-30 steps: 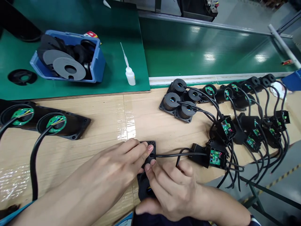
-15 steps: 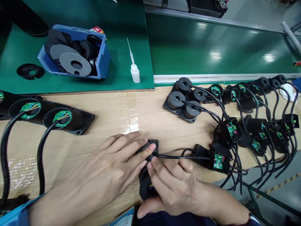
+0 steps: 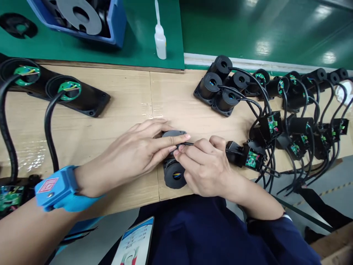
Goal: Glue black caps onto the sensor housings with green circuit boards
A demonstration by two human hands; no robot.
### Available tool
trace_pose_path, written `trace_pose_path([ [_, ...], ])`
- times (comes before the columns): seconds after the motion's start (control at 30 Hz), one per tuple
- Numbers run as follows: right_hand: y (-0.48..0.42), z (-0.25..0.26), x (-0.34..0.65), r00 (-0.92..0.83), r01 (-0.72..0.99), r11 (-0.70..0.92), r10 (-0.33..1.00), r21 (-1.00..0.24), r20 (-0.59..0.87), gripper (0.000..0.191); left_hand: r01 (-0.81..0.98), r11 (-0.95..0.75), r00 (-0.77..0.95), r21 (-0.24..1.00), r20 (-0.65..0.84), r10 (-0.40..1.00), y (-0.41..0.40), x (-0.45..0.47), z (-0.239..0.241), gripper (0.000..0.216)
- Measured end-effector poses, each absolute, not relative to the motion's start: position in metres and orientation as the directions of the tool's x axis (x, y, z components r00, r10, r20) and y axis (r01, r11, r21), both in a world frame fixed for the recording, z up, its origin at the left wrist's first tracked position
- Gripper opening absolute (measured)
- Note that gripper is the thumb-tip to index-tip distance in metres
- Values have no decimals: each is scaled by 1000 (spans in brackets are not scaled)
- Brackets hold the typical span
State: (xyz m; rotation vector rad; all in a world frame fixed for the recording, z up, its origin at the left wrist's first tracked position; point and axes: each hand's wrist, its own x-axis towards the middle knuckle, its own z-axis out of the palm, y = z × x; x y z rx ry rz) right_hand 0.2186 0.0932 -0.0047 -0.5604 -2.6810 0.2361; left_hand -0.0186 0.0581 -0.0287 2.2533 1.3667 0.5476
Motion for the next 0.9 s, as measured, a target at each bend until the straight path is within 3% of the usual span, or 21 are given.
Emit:
trace_pose_path([
  [0.17,96,-2,221,-852,345,910,406,-229,330,25,642,-250,362,724,1,932,55,-5,-34,44],
  [0.33,101,10,224,-904,323,914,375,-246,205,18,615,-161,280,772,-22,960,49,2,-41,53],
  [0.47,125,27,226,-927,273,885,347,-377,144,21,661,-167,273,731,-27,962,51,0,-39,52],
  [0.6,170,32,219,-886,352,804,451,-479,107,38,700,-183,283,691,-33,958,56,1,-35,55],
  [0.8,204,1,199,-898,316,707,439,-633,42,52,717,-183,231,673,19,973,56,7,-38,53],
  [0.9,203,-15,195,-905,280,614,426,-738,11,51,693,-158,204,703,19,979,55,8,-41,67],
])
